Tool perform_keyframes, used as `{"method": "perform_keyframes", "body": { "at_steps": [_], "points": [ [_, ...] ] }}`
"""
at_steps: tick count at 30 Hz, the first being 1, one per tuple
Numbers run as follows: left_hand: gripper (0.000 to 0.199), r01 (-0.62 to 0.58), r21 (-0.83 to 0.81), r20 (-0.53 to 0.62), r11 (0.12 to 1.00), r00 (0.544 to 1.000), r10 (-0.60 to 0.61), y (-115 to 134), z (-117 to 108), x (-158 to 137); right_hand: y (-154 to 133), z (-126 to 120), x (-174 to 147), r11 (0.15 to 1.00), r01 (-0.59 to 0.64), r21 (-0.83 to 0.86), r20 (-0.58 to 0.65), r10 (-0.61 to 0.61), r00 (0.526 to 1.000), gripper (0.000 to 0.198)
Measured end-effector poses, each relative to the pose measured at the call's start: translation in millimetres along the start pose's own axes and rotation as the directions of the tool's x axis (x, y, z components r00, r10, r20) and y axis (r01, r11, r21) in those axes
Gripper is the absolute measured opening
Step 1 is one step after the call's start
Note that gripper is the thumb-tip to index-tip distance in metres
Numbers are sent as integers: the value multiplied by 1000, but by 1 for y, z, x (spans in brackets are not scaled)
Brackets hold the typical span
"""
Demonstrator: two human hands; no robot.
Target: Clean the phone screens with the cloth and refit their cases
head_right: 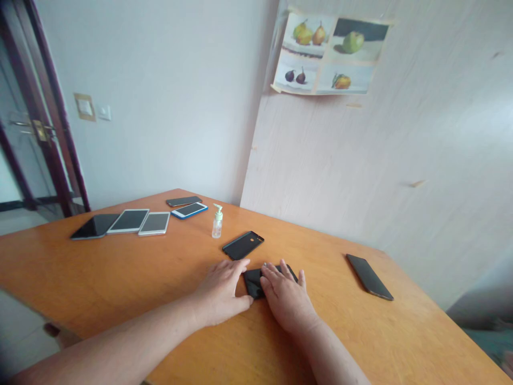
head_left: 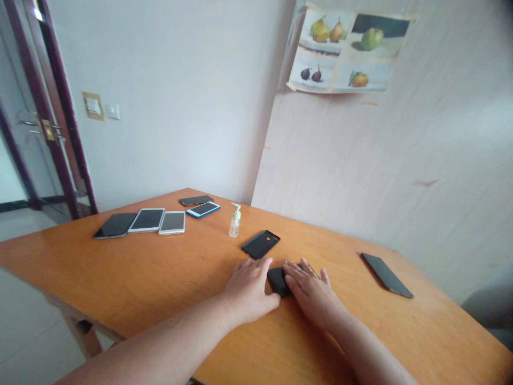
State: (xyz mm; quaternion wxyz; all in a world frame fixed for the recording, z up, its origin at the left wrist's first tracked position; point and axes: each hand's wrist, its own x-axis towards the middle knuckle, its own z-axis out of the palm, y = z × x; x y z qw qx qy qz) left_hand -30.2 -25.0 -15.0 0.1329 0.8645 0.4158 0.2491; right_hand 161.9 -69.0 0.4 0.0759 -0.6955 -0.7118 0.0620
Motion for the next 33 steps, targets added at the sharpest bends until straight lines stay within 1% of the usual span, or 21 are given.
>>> {"method": "perform_keyframes", "body": {
  "at_steps": [2,3,4,5,7,9,11,12,13,16,17,19,20,22,24,25,26,27,28,31,33],
  "points": [
    [65,-4,3,8,1000,1000,4,0,0,0,15,1,7,985,-166,-47,-31,164,986,52],
    [66,-5,3,14,1000,1000,5,0,0,0,21,2,10,972,-226,-66,-43,224,974,52],
    [67,-5,3,17,1000,1000,4,0,0,0,25,3,11,962,-261,-81,-49,258,965,53],
    [67,-4,4,19,1000,1000,4,-1,0,0,27,4,12,960,-266,-90,-49,263,964,53],
    [67,-3,6,14,1000,1000,3,-1,1,0,23,5,10,978,-192,-84,-31,190,981,53],
    [67,-3,6,10,1000,1000,3,-1,2,1,15,6,6,997,-67,-48,-7,67,998,52],
    [66,-3,3,9,1000,1000,3,-1,2,1,10,5,3,1000,11,-20,12,-11,1000,52],
    [66,-1,2,10,1000,1000,1,-1,2,1,10,4,3,1000,6,-21,12,-6,1000,52],
    [67,-1,2,10,1000,1000,1,-1,2,1,12,2,4,999,-30,-31,6,30,1000,52],
    [69,-1,7,3,1000,1000,1,-1,2,1,22,-1,7,976,-206,-67,-23,205,979,52],
    [68,-1,8,1,1000,1000,1,-1,2,1,25,-2,8,968,-242,-72,-26,241,970,52],
    [68,-1,7,-4,1000,1000,1,0,2,1,22,-3,8,970,-231,-71,-18,230,973,52],
    [69,0,4,-4,1000,1000,0,0,2,1,17,-2,7,980,-187,-63,-10,187,982,52],
    [69,4,-4,-4,1000,1000,-4,0,1,1,1,-2,3,999,-42,-27,12,42,999,53],
    [68,22,-8,-12,1000,1000,-22,1,2,1,-17,-1,-2,992,124,36,37,-126,991,53],
    [67,34,-6,-17,999,999,-34,1,2,1,-23,0,-3,980,185,67,46,-188,981,53],
    [67,46,-5,-22,999,999,-46,1,2,1,-26,0,-4,971,221,92,52,-227,973,54],
    [69,55,-4,-23,998,998,-55,1,2,1,-27,0,-3,968,229,106,54,-236,970,54],
    [73,61,-4,-20,998,998,-61,1,2,2,-25,0,-2,972,210,106,52,-216,975,54],
    [87,63,-15,3,998,998,-63,1,2,2,-10,1,5,998,51,46,20,-52,998,53],
    [90,67,-17,9,998,998,-67,1,3,2,-4,0,7,1000,-25,12,-1,25,1000,52]
  ]
}}
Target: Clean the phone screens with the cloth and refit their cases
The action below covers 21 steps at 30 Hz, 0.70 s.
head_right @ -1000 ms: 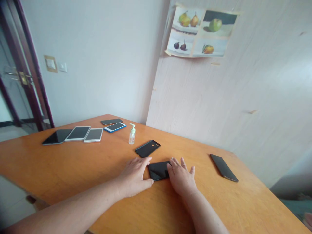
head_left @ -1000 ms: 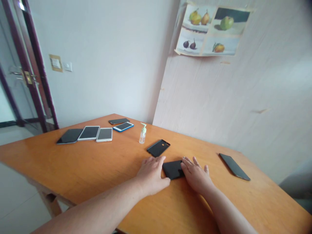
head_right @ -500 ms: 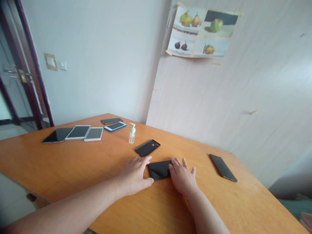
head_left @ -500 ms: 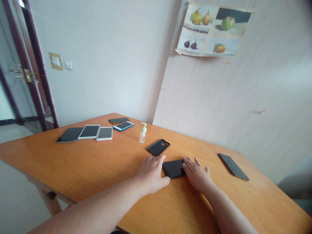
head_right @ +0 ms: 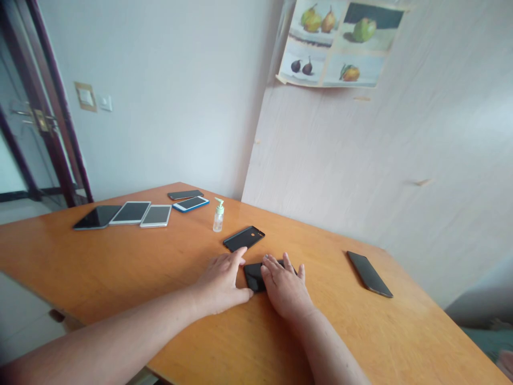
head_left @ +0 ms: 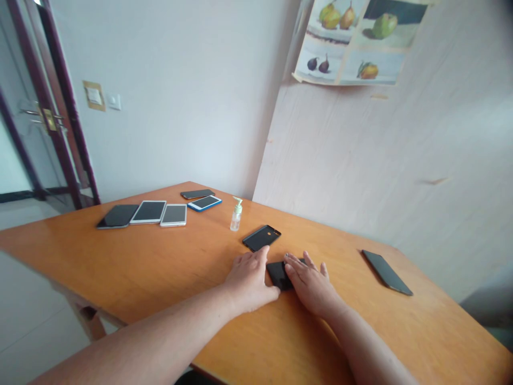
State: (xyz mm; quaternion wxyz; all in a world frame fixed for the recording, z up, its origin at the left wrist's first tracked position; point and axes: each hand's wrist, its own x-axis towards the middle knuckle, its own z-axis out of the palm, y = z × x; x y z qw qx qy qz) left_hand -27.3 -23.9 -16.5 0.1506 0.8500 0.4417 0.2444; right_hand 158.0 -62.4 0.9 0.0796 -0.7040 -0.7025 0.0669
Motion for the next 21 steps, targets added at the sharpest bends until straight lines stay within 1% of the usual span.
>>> {"method": "perform_keyframes", "body": {
  "at_steps": [1,2,5,6,7,8,9,11,13,14,15,16,17,19,21],
  "points": [
    [91,2,0,-2,1000,1000,-2,0,0,0,0,0,-1,1000,4,-1,0,-4,1000,53],
    [91,3,1,-4,1000,1000,-3,-1,0,0,-3,-1,-3,999,35,12,8,-35,999,53],
    [84,2,12,-17,1000,1000,-2,-1,1,0,-18,-1,-10,977,191,91,52,-196,979,54],
    [81,0,15,-22,1000,1000,0,-1,1,0,-21,-1,-12,968,223,111,64,-231,971,55],
    [80,-2,17,-24,1000,1000,3,-1,1,0,-22,-1,-12,966,231,116,68,-240,968,55],
    [79,-6,17,-20,1000,1000,7,-1,0,0,-21,-1,-11,972,210,103,65,-218,974,55],
    [80,-10,16,-13,1000,1000,11,-1,0,-1,-16,-1,-10,984,163,73,58,-167,984,55],
    [82,-19,10,2,1000,1000,19,-1,-1,-1,-1,-1,-4,1000,10,-18,30,-9,1000,54],
    [80,-29,4,9,1000,1000,29,-1,-2,-1,16,-1,0,985,-137,-102,5,138,990,52],
    [78,-34,2,7,999,999,34,-1,-3,-1,22,-2,1,976,-179,-128,0,180,984,51],
    [77,-40,1,6,999,999,40,0,-3,-1,24,-3,1,972,-192,-138,-1,194,981,51],
    [76,-45,1,4,999,999,45,0,-3,-1,24,-4,-1,975,-177,-130,5,180,984,51],
    [74,-48,3,3,999,999,48,0,-3,-1,19,-4,-4,985,-137,-107,17,140,990,51],
    [72,-51,7,3,999,999,51,1,-3,-1,4,-6,-13,1000,-4,-31,57,6,998,54],
    [69,-50,9,4,999,999,50,1,-3,-1,-13,-7,-21,989,139,52,100,-143,985,56]
  ]
}}
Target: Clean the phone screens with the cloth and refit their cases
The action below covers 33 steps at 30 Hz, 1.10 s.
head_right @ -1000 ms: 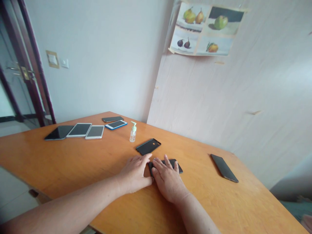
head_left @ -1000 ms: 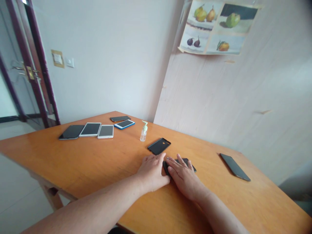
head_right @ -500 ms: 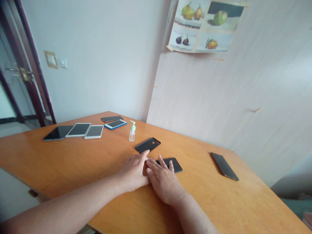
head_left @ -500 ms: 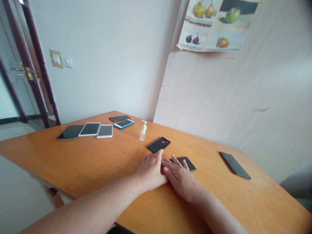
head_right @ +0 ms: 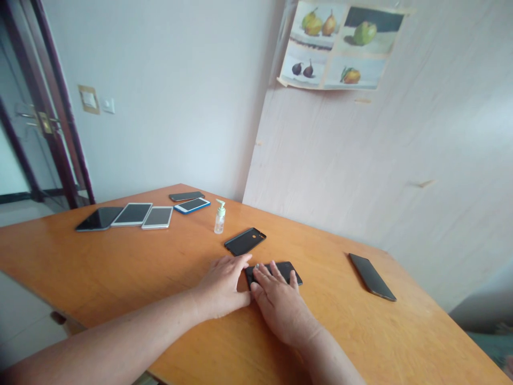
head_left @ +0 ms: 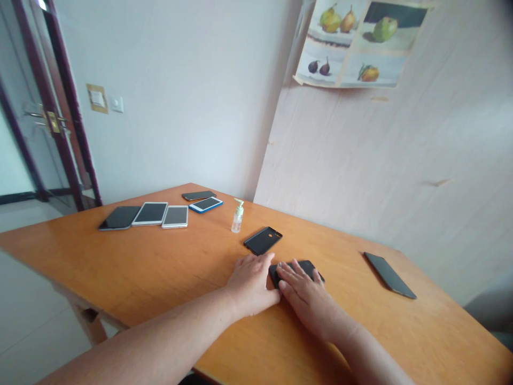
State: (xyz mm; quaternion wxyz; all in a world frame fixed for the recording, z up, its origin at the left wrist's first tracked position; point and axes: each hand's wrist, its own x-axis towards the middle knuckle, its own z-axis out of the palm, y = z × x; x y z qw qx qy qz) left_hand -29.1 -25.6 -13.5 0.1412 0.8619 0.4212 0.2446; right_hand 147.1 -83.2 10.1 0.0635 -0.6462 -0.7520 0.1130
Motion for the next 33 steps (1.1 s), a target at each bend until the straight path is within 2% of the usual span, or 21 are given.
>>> {"method": "perform_keyframes", "body": {
  "at_steps": [2,3,6,8,10,12,15,17,19,22,25,27,29,33],
  "points": [
    [66,1,-2,-2,1000,1000,-1,0,-1,0,-9,0,-3,997,70,31,26,-71,997,57],
    [66,1,-3,-4,1000,1000,-1,1,-1,-1,-8,-1,-2,998,58,24,23,-59,998,57],
    [70,0,-1,2,1000,1000,0,0,-2,-1,12,-1,2,989,-135,-69,-31,133,991,55],
    [74,-7,6,11,1000,1000,6,0,-2,-1,31,-2,6,950,-285,-131,-81,276,958,52],
    [75,-11,12,13,1000,1000,11,0,-2,-1,43,-2,6,922,-353,-158,-105,340,934,51],
    [73,-12,14,10,1000,1000,12,-1,-1,-1,41,-2,4,939,-313,-145,-92,302,949,50],
    [70,-12,14,9,1000,1000,12,-1,0,-1,19,-3,-3,991,-125,-53,-32,124,992,53],
    [70,-10,10,8,1000,1000,10,-1,1,-1,4,-5,-8,1000,-6,19,5,6,1000,55],
    [71,-9,8,3,1000,1000,9,-1,1,-1,-2,-6,-11,998,44,47,28,-45,999,57],
    [71,-16,13,5,1000,1000,16,-1,-1,-1,11,-6,-8,997,-67,-29,16,67,998,54],
    [71,-19,18,22,1000,1000,19,0,-3,-1,35,-6,-3,952,-271,-141,-50,267,963,52],
    [71,-14,19,26,1000,1000,13,1,-3,-1,43,-7,-1,932,-318,-172,-64,312,948,51],
    [70,-7,21,20,1000,1000,7,1,-2,-1,40,-8,-3,950,-271,-156,-38,268,963,51],
    [70,-14,20,11,1000,1000,13,0,-1,-1,12,-12,-13,999,-47,-16,56,48,997,54]
  ]
}}
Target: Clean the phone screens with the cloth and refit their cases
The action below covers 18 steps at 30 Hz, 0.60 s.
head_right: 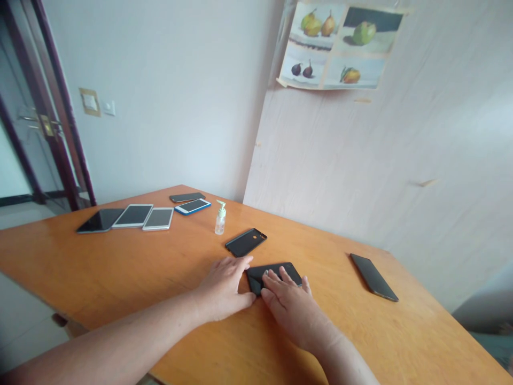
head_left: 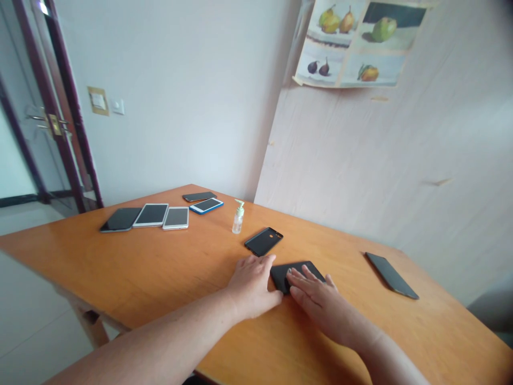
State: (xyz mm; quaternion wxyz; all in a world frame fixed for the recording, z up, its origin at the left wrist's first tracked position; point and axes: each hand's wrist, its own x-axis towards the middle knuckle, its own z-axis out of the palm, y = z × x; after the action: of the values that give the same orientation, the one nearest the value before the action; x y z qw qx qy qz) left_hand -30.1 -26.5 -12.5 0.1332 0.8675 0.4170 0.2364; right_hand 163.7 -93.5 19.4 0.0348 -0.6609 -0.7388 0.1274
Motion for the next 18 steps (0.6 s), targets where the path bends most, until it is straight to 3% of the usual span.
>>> {"method": "perform_keyframes", "body": {
  "at_steps": [3,6,8,11,15,18],
  "points": [
    [71,5,-1,13,1000,1000,-5,0,-1,0,-9,-2,-5,996,72,60,39,-75,996,56],
    [69,17,0,25,1000,1000,-17,1,-3,0,5,-3,-1,997,-80,-7,-8,80,997,54],
    [69,14,-2,18,1000,1000,-13,1,-2,0,20,-4,4,971,-224,-78,-71,219,973,52],
    [69,1,-3,2,1000,1000,-1,0,-1,0,30,-4,8,948,-290,-128,-114,276,954,49],
    [69,-3,-4,-1,1000,1000,3,0,0,0,9,-4,2,995,-93,-44,-59,90,994,50],
    [68,-4,-12,8,1000,1000,5,-1,-1,0,-11,-6,-6,995,79,64,21,-81,997,52]
  ]
}}
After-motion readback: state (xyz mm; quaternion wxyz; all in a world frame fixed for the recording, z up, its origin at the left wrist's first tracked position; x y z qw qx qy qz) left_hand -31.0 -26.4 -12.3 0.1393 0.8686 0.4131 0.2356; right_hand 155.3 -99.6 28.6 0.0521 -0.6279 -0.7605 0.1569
